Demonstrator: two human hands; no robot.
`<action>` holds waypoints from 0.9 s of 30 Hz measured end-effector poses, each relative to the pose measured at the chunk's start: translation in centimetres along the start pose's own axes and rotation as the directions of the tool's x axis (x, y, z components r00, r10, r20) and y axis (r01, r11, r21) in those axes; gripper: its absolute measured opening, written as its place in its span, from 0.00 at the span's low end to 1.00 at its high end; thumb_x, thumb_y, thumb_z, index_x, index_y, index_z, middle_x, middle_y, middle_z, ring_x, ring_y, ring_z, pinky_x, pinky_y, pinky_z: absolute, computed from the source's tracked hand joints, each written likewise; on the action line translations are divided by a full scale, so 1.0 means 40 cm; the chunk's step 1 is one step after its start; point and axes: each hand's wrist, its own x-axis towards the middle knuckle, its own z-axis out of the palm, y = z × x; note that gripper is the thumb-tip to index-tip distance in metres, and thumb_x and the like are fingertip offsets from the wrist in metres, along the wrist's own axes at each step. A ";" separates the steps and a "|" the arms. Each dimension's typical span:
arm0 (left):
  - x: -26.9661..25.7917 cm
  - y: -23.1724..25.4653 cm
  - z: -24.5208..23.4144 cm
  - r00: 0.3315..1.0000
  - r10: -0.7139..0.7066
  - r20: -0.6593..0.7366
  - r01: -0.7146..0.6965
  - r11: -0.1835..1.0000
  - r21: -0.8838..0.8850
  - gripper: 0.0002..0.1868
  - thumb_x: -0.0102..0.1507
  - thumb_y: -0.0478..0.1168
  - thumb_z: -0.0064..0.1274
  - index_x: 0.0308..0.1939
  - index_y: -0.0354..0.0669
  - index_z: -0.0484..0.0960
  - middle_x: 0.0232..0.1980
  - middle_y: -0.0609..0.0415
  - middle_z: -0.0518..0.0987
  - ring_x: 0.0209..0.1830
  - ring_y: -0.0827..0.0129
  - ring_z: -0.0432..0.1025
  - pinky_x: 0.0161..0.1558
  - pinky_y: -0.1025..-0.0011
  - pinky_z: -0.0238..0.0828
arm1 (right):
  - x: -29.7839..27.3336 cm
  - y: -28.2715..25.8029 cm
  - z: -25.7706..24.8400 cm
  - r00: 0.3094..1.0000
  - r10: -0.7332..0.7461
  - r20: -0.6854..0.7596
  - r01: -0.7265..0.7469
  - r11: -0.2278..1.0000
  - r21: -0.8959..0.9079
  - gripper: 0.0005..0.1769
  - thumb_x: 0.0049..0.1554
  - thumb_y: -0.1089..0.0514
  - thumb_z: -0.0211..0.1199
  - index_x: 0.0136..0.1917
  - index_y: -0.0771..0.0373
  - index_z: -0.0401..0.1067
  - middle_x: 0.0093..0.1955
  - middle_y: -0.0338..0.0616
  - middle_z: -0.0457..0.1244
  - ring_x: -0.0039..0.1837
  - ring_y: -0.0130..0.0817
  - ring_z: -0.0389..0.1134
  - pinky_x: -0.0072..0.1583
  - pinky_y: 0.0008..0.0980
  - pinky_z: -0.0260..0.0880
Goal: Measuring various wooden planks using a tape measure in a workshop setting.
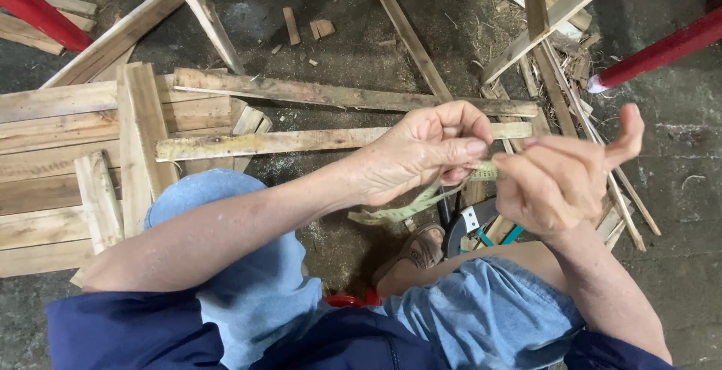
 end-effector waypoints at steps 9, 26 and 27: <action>-0.022 0.071 -0.092 0.920 -0.262 -0.292 0.389 0.703 0.595 0.15 0.52 0.29 0.47 0.42 0.44 0.67 0.36 0.49 0.75 0.26 0.72 0.70 0.25 0.84 0.71 | -0.035 0.081 -0.044 0.816 0.523 0.247 -0.527 0.848 -0.057 0.03 0.53 0.71 0.51 0.38 0.69 0.63 0.36 0.48 0.57 0.41 0.37 0.55 0.55 0.40 0.47; -0.247 0.266 -0.318 0.605 -0.139 -0.784 0.755 0.412 0.510 0.18 0.50 0.29 0.49 0.43 0.48 0.69 0.37 0.57 0.75 0.25 0.77 0.64 0.29 0.82 0.63 | -0.343 0.267 -0.142 0.480 0.845 0.236 -0.846 0.517 -0.132 0.04 0.59 0.73 0.50 0.43 0.69 0.63 0.42 0.47 0.57 0.40 0.28 0.51 0.40 0.26 0.51; -0.248 0.265 -0.320 0.610 -0.109 -0.785 0.728 0.468 0.501 0.17 0.49 0.24 0.47 0.40 0.46 0.69 0.38 0.56 0.71 0.27 0.77 0.63 0.29 0.83 0.63 | -0.330 0.258 -0.136 0.493 0.834 0.248 -0.828 0.537 -0.160 0.03 0.58 0.72 0.50 0.43 0.70 0.65 0.42 0.47 0.57 0.43 0.30 0.53 0.43 0.28 0.52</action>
